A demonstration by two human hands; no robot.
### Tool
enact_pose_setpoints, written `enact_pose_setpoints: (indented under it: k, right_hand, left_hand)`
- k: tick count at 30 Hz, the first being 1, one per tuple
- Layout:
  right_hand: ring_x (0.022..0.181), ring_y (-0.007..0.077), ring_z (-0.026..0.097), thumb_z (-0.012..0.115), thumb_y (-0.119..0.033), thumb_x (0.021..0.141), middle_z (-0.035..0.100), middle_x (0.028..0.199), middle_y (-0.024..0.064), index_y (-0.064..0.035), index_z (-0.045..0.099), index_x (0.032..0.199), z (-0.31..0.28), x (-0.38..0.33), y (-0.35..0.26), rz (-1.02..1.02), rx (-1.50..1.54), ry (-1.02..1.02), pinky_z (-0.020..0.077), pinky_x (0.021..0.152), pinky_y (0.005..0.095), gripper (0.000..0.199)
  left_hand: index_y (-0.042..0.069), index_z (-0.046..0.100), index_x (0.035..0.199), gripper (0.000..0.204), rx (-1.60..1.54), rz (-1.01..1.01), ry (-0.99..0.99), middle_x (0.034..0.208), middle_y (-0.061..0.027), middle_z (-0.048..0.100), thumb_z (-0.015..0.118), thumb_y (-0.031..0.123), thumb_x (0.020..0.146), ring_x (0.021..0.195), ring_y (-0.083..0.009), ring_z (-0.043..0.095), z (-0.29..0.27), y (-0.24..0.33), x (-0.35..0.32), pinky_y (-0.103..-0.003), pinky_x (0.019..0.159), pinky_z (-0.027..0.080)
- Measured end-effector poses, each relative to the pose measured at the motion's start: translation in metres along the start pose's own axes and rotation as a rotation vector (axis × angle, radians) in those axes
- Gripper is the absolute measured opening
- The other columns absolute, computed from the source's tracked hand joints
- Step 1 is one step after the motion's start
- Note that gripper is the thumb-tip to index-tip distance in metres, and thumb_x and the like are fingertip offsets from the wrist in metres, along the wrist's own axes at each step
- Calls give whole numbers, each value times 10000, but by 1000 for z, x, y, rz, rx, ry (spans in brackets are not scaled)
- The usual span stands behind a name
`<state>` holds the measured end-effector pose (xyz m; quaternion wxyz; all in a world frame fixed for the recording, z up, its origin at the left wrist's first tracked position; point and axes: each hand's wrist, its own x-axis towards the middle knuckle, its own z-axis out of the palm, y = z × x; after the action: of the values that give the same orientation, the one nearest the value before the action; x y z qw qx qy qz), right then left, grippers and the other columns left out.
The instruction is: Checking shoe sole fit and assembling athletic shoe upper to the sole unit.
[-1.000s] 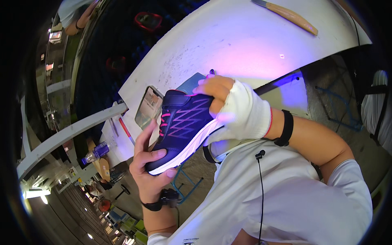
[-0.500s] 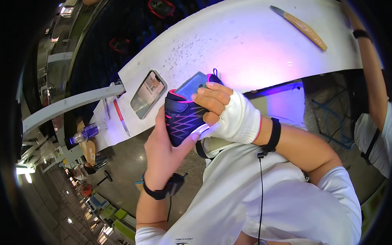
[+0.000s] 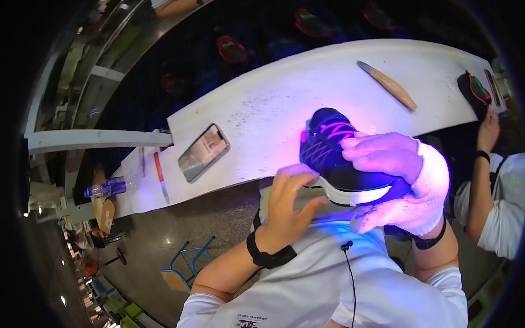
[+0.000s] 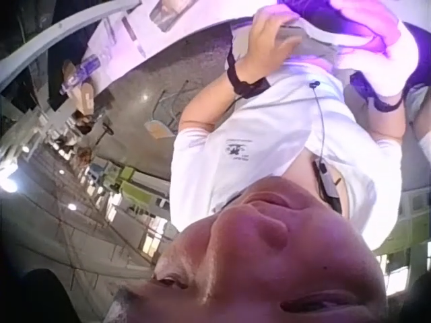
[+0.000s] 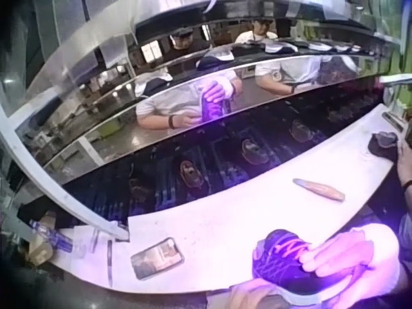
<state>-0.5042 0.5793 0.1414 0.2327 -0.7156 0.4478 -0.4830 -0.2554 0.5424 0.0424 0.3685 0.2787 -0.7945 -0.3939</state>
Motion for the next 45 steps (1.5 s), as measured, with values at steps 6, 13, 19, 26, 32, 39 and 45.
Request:
enact_pose_setpoints:
  k: [6, 13, 19, 26, 32, 39, 45]
  right_hand:
    - [1065, 375, 755, 987, -337, 645, 768, 1149, 231, 30, 722, 1152, -2, -8, 6, 61, 66, 169, 587, 987, 472, 680]
    - [1197, 422, 697, 906, -310, 827, 726, 1179, 249, 10, 663, 1199, 2, -56, 56, 304, 677, 512, 520, 1102, 583, 548]
    - [1214, 333, 700, 922, -373, 768, 742, 1277, 177, -17, 754, 1202, -5, -88, 91, 262, -122, 226, 543, 1059, 436, 586]
    - [1041, 304, 760, 962, -352, 689, 784, 1160, 150, -33, 801, 1104, -4, -69, 71, 341, -255, 254, 605, 922, 374, 547]
    - [852, 259, 773, 857, -431, 823, 789, 1091, 163, -28, 781, 1100, -27, -28, 70, 450, -555, -309, 598, 780, 364, 495]
    - [1112, 184, 684, 570, -505, 1059, 725, 1184, 126, 27, 685, 1270, 21, 4, 103, 562, 365, 122, 544, 963, 370, 583]
    - [1051, 217, 650, 739, -243, 870, 667, 1114, 105, -68, 707, 1199, 29, 102, 35, 8, 42, 197, 497, 976, 345, 374]
  left_hand:
    - [35, 628, 1034, 502, -23, 66, 155, 1034, -126, 611, 978, 144, 690, 904, -285, 605, 15, 31, 47, -370, 792, 507]
    - [43, 575, 1007, 442, 287, 123, -54, 942, -130, 574, 923, 77, 736, 857, -312, 570, 20, 26, 53, -413, 737, 481]
    - [21, 580, 1038, 435, 491, 229, -315, 1064, -162, 588, 891, 76, 739, 1011, -381, 581, 12, 16, 99, -470, 841, 509]
    - [30, 623, 1038, 457, 440, 156, -304, 1115, -143, 667, 937, 134, 722, 1056, -371, 640, 10, 9, 104, -450, 900, 540]
    - [54, 706, 1204, 617, 197, -47, -417, 1467, -139, 638, 978, 199, 670, 1437, -360, 515, -60, -33, 101, -470, 1223, 380]
    - [-12, 588, 1465, 955, -95, -75, -218, 1416, -143, 659, 1013, 65, 612, 1285, -252, 657, -124, 1, 135, -377, 1118, 516]
    - [-1, 630, 1329, 877, -78, -213, -216, 1217, -91, 713, 1054, 255, 605, 1069, -162, 701, -92, 48, 155, -328, 959, 566]
